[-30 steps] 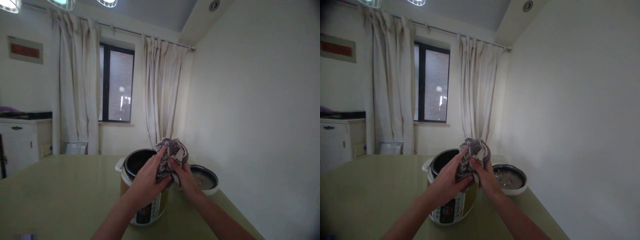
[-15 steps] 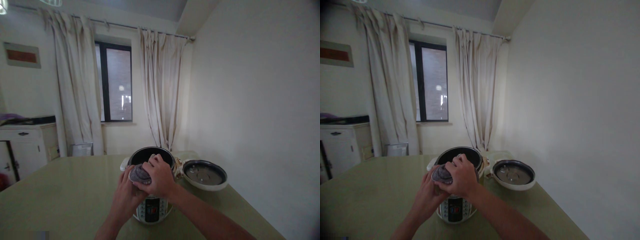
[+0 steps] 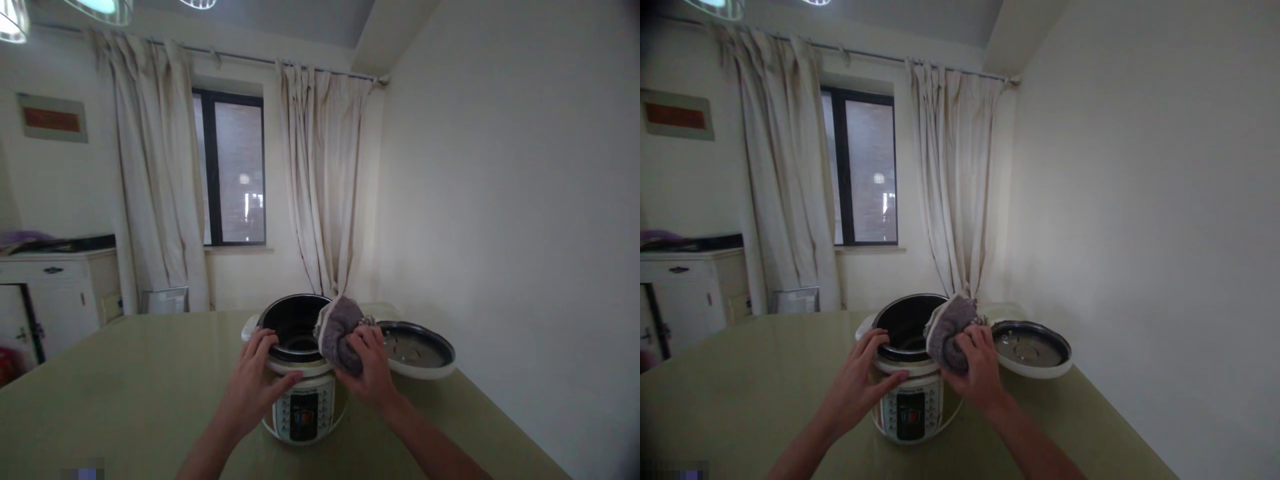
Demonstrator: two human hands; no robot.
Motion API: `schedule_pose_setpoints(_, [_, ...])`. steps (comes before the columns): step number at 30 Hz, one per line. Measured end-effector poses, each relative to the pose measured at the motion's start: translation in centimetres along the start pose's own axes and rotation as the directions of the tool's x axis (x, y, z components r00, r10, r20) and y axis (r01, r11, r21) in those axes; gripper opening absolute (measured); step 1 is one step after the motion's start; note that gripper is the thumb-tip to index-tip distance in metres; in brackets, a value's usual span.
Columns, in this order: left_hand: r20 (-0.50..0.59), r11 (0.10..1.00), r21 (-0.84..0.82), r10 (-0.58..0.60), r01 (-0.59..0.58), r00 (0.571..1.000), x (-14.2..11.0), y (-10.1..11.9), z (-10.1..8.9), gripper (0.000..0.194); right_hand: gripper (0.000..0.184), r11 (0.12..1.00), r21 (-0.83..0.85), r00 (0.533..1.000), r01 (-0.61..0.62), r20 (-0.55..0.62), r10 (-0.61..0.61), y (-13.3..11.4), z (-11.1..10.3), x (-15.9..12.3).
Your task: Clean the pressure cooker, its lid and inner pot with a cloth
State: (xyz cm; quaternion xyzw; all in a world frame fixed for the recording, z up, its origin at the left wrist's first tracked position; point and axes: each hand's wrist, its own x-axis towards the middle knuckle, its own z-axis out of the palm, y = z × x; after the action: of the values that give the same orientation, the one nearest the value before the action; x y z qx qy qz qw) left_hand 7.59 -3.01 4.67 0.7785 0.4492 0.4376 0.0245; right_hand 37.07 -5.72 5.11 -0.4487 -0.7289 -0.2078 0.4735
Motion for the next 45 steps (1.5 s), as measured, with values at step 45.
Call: schedule_pose_setpoints(45, [-0.084,0.997,-0.032,-0.075,0.073,0.994,-0.8,2.5,1.2,0.024,0.032,0.965,0.263,0.586,0.015,0.78,-0.222,-8.7,18.7,19.1])
